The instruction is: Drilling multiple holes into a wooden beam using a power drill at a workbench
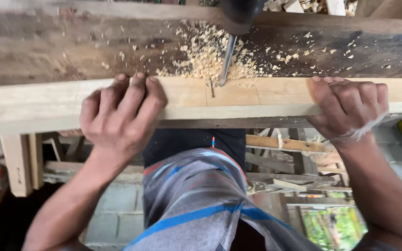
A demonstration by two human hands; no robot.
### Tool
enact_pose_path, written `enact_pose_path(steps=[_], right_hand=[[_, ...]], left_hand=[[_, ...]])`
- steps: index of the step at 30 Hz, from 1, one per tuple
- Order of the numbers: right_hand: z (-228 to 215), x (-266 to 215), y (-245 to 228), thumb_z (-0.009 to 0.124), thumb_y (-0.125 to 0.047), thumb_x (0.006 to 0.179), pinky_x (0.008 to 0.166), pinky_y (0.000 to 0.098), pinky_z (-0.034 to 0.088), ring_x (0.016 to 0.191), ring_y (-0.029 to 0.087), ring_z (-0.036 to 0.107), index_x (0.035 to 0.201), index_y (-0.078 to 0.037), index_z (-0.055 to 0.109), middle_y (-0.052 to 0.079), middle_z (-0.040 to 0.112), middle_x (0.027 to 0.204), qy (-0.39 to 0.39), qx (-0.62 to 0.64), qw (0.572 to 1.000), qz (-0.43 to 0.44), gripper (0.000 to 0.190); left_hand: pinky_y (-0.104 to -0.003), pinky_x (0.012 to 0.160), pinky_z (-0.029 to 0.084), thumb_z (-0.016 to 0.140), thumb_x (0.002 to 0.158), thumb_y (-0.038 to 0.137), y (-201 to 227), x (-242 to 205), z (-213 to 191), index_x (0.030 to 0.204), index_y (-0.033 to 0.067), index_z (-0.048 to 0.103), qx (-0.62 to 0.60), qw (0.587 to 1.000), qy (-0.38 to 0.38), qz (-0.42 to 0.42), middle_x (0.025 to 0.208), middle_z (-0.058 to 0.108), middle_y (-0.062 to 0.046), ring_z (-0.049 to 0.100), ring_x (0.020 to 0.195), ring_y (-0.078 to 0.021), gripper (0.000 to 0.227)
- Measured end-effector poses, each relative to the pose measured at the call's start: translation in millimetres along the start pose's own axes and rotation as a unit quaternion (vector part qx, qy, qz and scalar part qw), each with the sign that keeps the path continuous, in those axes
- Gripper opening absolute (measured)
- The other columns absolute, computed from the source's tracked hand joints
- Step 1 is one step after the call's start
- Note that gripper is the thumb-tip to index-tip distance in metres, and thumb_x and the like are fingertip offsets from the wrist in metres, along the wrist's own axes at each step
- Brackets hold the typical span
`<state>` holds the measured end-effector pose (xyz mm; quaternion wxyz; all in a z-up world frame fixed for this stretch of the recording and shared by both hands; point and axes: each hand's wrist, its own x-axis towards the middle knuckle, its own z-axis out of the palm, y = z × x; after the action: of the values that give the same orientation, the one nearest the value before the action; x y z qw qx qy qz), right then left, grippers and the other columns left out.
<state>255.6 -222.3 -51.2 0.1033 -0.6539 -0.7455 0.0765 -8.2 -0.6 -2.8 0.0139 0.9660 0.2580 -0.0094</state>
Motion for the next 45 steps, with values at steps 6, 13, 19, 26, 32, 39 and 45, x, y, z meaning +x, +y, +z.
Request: enact_pose_path(steps=[6, 13, 19, 26, 32, 39, 45], right_hand=[[-1, -12, 11, 0.040, -0.060, 0.082, 0.052, 0.0296, 0.030, 0.058, 0.016, 0.038, 0.084, -0.009, 0.073, 0.002, 0.041, 0.063, 0.011, -0.019, 1.000, 0.014, 0.061], [-5, 2, -1, 0.035, -0.048, 0.086, 0.054, 0.0340, 0.028, 0.057, 0.022, 0.042, 0.083, -0.004, 0.072, 0.008, 0.053, 0.068, 0.017, 0.039, 0.999, 0.017, 0.057], [4, 5, -18, 0.042, -0.046, 0.085, 0.050, 0.0294, 0.037, 0.058, 0.018, 0.049, 0.075, -0.006, 0.070, 0.005, 0.050, 0.062, 0.046, 0.036, 0.998, 0.006, 0.049], [1, 20, -23, 0.040, -0.044, 0.086, 0.050, 0.0294, 0.040, 0.059, 0.021, 0.058, 0.076, -0.004, 0.071, 0.006, 0.054, 0.064, 0.046, 0.048, 0.998, 0.002, 0.052], [2, 21, -21, 0.039, -0.047, 0.085, 0.051, 0.0298, 0.039, 0.060, 0.021, 0.057, 0.075, -0.004, 0.071, 0.006, 0.053, 0.065, 0.053, 0.041, 0.998, -0.007, 0.054], [-2, 23, -20, 0.041, -0.033, 0.090, 0.055, 0.0316, 0.038, 0.065, 0.023, 0.059, 0.080, -0.005, 0.071, 0.007, 0.056, 0.071, 0.015, 0.043, 0.999, 0.003, 0.042], [-3, 23, -18, 0.033, -0.041, 0.088, 0.055, 0.0335, 0.038, 0.065, 0.025, 0.059, 0.081, -0.002, 0.069, 0.009, 0.058, 0.072, 0.019, 0.059, 0.998, 0.002, 0.054]], left_hand=[[-0.021, 0.051, 0.032, 0.058, 0.076, 0.010, 6, 10, -3, 0.073, 0.0184, 0.052, -0.008, 1.000, 0.001, 0.011, 0.071, 0.057, 0.005, 0.048, 0.054, -0.0095, 0.011], [-0.021, 0.054, 0.035, 0.059, 0.080, 0.011, 3, -3, -6, 0.076, 0.0171, 0.055, -0.003, 1.000, -0.015, 0.025, 0.076, 0.057, 0.004, 0.054, 0.063, -0.0102, 0.008], [-0.024, 0.057, 0.038, 0.063, 0.077, 0.008, 2, -27, -1, 0.081, 0.0178, 0.055, -0.018, 1.000, -0.014, 0.007, 0.076, 0.060, 0.005, 0.058, 0.067, -0.0109, 0.013], [-0.025, 0.059, 0.037, 0.061, 0.080, 0.010, -7, -27, -3, 0.082, 0.0185, 0.057, -0.016, 0.999, -0.027, 0.016, 0.077, 0.060, 0.006, 0.059, 0.069, -0.0099, 0.010], [-0.024, 0.060, 0.036, 0.062, 0.080, 0.011, -8, -26, -4, 0.083, 0.0194, 0.056, -0.001, 0.999, -0.031, 0.021, 0.077, 0.058, 0.006, 0.056, 0.067, -0.0089, 0.010], [-0.025, 0.058, 0.036, 0.062, 0.078, 0.009, -9, -20, -3, 0.079, 0.0180, 0.054, -0.005, 1.000, -0.006, 0.025, 0.072, 0.059, 0.006, 0.056, 0.065, -0.0107, 0.012], [-0.025, 0.060, 0.033, 0.063, 0.077, 0.010, -9, -19, -1, 0.077, 0.0191, 0.056, -0.006, 1.000, 0.005, 0.021, 0.075, 0.062, 0.007, 0.057, 0.065, -0.0102, 0.012]])
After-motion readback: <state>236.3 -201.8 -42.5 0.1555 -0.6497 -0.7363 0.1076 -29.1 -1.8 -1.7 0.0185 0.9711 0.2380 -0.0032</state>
